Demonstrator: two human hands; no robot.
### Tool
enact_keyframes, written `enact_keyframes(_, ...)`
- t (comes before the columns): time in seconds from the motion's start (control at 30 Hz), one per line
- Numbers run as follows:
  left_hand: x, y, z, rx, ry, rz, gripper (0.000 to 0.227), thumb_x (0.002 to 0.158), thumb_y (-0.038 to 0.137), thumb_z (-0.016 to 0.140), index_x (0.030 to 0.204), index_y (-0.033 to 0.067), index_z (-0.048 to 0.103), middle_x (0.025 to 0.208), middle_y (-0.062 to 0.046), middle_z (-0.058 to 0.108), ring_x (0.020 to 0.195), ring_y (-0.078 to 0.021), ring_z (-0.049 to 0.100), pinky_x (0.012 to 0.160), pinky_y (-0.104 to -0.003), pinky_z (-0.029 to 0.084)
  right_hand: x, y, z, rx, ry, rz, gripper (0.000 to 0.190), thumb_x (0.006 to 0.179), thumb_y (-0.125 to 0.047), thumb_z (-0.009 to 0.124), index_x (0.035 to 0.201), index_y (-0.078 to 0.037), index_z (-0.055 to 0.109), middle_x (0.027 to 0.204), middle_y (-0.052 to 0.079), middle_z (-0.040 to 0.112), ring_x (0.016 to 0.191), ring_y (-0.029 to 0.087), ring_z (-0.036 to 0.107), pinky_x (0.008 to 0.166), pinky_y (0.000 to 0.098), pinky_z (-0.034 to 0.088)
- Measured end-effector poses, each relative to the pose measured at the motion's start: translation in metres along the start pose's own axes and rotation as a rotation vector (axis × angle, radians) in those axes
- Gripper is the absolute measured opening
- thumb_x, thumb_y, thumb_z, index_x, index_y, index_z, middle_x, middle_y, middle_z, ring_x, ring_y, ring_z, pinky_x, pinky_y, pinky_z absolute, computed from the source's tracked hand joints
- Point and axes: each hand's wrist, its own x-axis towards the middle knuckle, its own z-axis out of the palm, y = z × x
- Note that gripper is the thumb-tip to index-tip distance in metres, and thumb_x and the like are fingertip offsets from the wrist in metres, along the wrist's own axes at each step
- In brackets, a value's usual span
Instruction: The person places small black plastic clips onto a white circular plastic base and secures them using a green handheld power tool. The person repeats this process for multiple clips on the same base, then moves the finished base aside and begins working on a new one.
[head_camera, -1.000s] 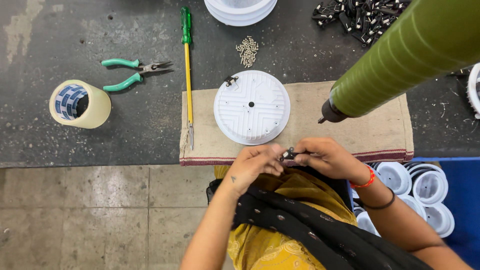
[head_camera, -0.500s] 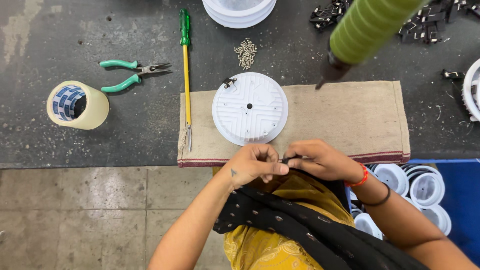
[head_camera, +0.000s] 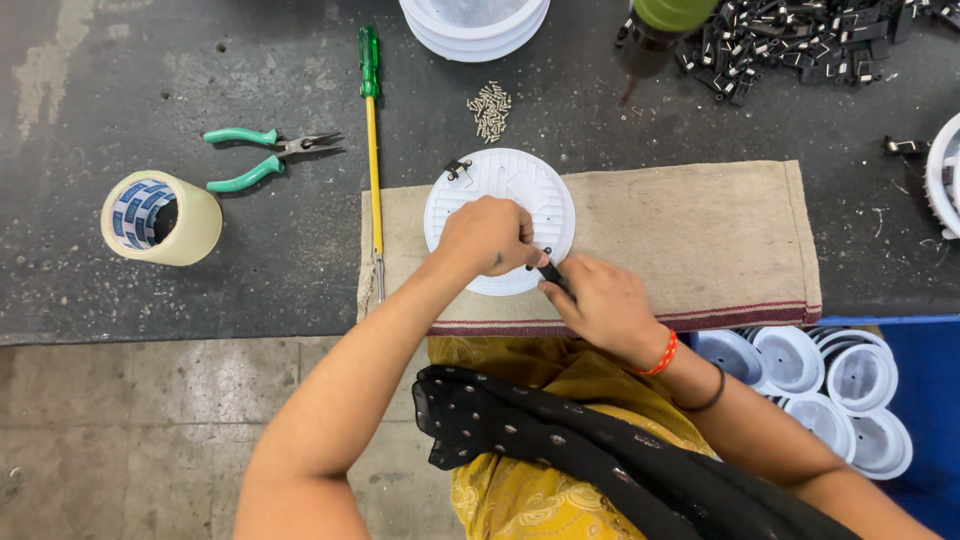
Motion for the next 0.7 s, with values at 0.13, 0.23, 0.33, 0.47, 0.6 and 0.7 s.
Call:
enact_keyframes(0.13,0.006,0.006,-0.006,0.083,-0.031,0.008,0.038,0.066,0.046,0.090,0.086,0.0144,0.079,0.087,-0.009,0.075,0.086,-0.0299,0.072,0.075,-0.041,0.056,-0.002,-0.004,0.000,-0.069,0.009,-0.003,0.030,0.093,-0.034,0.065,0.098,-0.004,0.066,0.088,0.013,0.068,0.080,0.036,0.067,0.066,0.0498,0.052)
enact_keyframes(0.23,0.004,0.011,-0.007,0.116,-0.008,0.001,0.039,0.065,0.042,0.092,0.088,0.0142,0.079,0.090,-0.011,0.075,0.088,-0.0316,0.073,0.076,-0.042,0.057,-0.002,-0.006,0.000,-0.066,-0.006,-0.003,0.029,0.094,-0.033,0.065,0.097,-0.005,0.066,0.088,0.013,0.067,0.082,0.036,0.067,0.069,0.0494,0.053)
enact_keyframes(0.33,0.003,0.018,-0.005,0.149,0.042,-0.004,0.041,0.064,0.038,0.093,0.090,0.0095,0.078,0.092,-0.015,0.075,0.088,-0.0337,0.074,0.076,-0.042,0.059,-0.002,-0.002,0.001,-0.070,-0.025,-0.014,0.029,0.094,-0.032,0.064,0.099,-0.004,0.065,0.090,0.014,0.068,0.083,0.037,0.067,0.068,0.0499,0.052)
enact_keyframes(0.47,0.002,0.025,0.001,0.182,0.084,0.022,0.039,0.067,0.031,0.091,0.090,0.0035,0.076,0.092,-0.019,0.075,0.088,-0.0352,0.074,0.074,-0.043,0.059,0.002,0.003,0.000,-0.058,-0.063,-0.047,0.031,0.094,-0.033,0.066,0.094,-0.002,0.066,0.087,0.016,0.068,0.079,0.038,0.066,0.067,0.0503,0.052)
enact_keyframes(0.6,0.003,0.025,0.011,0.197,0.149,0.066,0.023,0.070,0.016,0.084,0.089,0.0034,0.077,0.092,-0.021,0.074,0.086,-0.0363,0.074,0.074,-0.043,0.060,0.016,0.027,-0.029,0.077,-0.162,-0.081,0.026,0.092,-0.030,0.070,0.090,-0.005,0.074,0.085,0.015,0.072,0.076,0.037,0.068,0.071,0.0464,0.055)
enact_keyframes(0.7,0.005,0.023,0.015,0.205,0.207,0.124,0.021,0.070,0.012,0.081,0.089,0.0026,0.076,0.092,-0.022,0.073,0.085,-0.0379,0.073,0.071,-0.044,0.060,0.038,0.043,-0.046,0.318,-0.191,-0.054,0.019,0.090,-0.024,0.070,0.099,-0.009,0.077,0.087,0.011,0.074,0.074,0.030,0.072,0.070,0.0403,0.057)
